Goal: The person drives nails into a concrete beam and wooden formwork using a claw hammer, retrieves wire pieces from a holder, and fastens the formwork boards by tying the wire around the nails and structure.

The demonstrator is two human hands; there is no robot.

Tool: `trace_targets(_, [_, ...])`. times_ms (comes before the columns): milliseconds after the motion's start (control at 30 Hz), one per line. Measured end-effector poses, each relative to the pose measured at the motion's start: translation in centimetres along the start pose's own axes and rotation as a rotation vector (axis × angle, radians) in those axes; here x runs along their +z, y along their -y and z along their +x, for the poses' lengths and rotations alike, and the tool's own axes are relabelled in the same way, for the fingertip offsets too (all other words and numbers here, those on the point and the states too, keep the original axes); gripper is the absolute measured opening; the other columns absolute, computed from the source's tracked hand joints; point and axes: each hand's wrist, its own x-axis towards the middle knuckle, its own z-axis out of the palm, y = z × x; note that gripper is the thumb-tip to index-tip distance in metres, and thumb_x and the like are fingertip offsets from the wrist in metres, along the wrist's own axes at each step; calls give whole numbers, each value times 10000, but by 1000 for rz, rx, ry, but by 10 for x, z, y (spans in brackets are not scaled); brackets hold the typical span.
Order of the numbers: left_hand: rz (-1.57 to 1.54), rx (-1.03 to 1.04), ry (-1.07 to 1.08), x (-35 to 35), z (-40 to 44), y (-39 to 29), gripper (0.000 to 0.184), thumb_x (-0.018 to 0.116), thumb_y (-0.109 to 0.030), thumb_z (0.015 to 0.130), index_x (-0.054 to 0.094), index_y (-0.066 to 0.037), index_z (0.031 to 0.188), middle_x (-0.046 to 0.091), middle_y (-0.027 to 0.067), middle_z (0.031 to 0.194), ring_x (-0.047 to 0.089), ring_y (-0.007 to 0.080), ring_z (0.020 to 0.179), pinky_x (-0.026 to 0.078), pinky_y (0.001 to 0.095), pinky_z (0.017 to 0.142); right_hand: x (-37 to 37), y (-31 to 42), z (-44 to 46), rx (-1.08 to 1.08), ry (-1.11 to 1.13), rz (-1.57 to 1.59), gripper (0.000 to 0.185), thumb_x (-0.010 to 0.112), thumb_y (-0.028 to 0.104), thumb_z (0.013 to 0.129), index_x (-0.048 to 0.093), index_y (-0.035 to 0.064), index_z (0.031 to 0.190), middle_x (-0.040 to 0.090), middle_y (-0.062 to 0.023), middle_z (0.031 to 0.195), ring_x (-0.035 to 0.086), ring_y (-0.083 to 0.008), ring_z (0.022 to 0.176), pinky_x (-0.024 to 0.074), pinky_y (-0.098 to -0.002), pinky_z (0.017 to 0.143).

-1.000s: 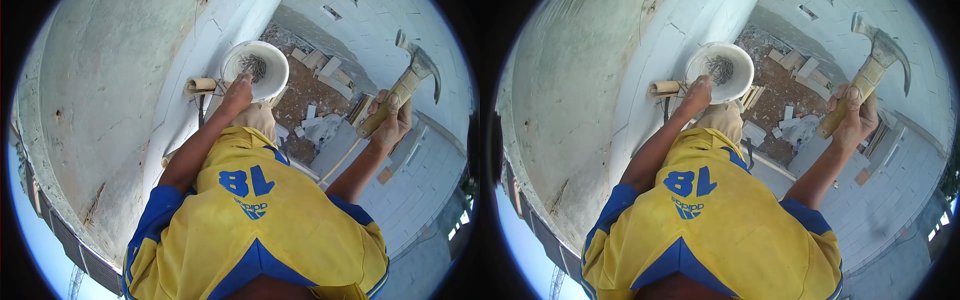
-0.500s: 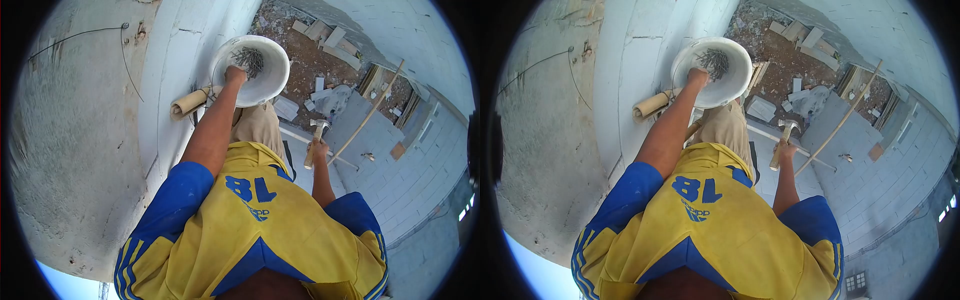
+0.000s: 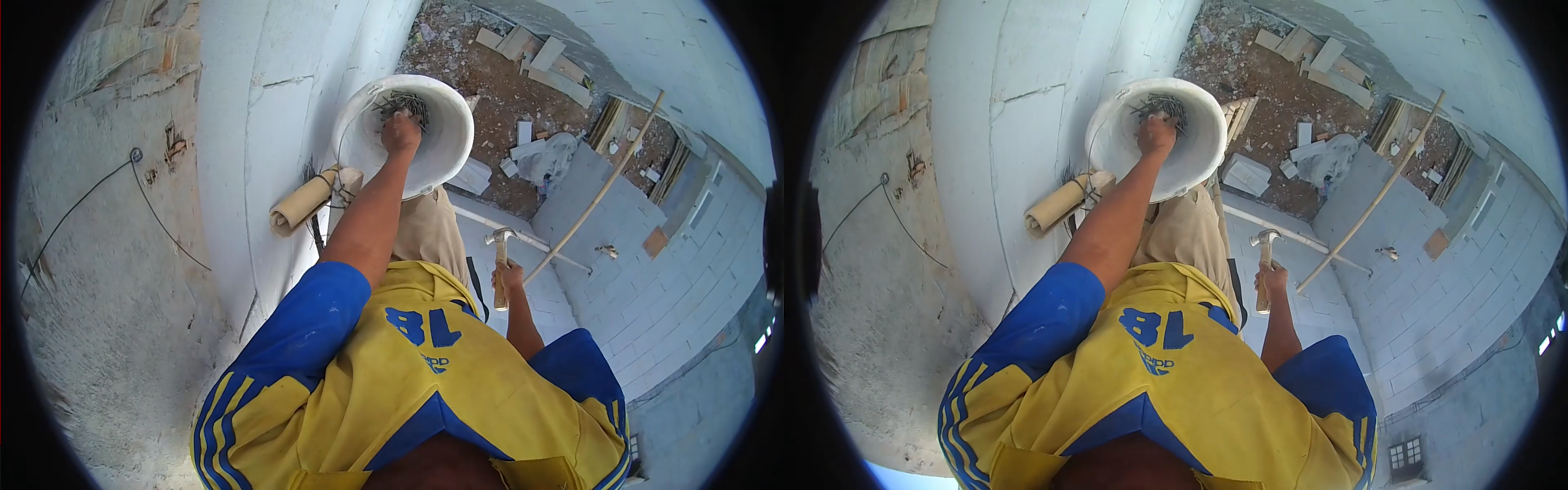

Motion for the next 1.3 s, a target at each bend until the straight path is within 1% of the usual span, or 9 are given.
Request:
trace_targets(133, [24,33,-21,10,8,22,336,647,-337,873,669,-35,1017,687,177,1002,670,350,948,522,460,825,-1,12,1,-19,2,-6,157,600,178,924,578,44,1003,549,-64,642,532,-159,463,451,-320,400])
trace_targets(200, [-481,108,-19,19,20,40,373,665,-290,855,596,-4,1085,693,155,1001,674,344,942,527,476,813,0,19,0,-39,-4,-6,153,605,161,922,566,35,998,543,-64,631,526,-153,447,441,-317,387])
trace_targets(233, [-730,-133,-34,16,18,40,352,612,-268,889,575,22,1085,687,171,1003,682,330,930,537,466,808,1,22,1,-39,-1,-3,155,604,164,924,564,33,997,543,-65,633,527,-152,451,442,-314,388])
trace_targets(267, [-729,-134,-32,14,18,38,352,612,-268,889,575,22,1085,687,171,1003,682,330,930,537,466,808,2,25,2,-39,2,-1,157,603,166,926,562,31,996,543,-66,635,528,-150,455,442,-311,389])
trace_targets(333, [-105,-260,-275,13,22,38,394,569,-303,911,596,60,1063,676,234,963,685,365,879,532,456,792,4,27,8,-41,11,-20,166,605,170,926,566,30,1007,544,-64,638,530,-150,459,442,-308,389])
trace_targets(533, [49,-87,24,-15,-4,17,289,604,-262,845,672,-14,977,674,221,1042,667,365,967,530,449,854,9,33,12,-41,57,-75,215,612,182,925,584,26,1070,548,-58,645,532,-147,464,443,-304,391])
trace_targets(733, [36,88,-12,0,-3,27,260,645,-260,799,705,-45,933,682,192,1041,663,348,981,526,440,860,12,31,11,-36,56,-108,233,616,182,924,588,26,1094,553,-59,648,536,-148,466,441,-304,391])
trace_targets(1133, [115,-12,59,4,9,15,255,667,-261,764,730,-110,959,688,186,1058,659,352,1002,520,436,887,12,30,11,-16,36,-114,236,610,168,916,576,26,1101,549,-58,651,534,-149,471,437,-305,393])
trace_targets(1300, [120,-59,185,-3,2,7,313,651,-251,761,703,-51,995,677,195,1095,648,354,1037,509,434,912,16,42,7,-17,39,-130,208,599,146,912,572,23,1078,539,-58,648,521,-150,470,436,-304,402])
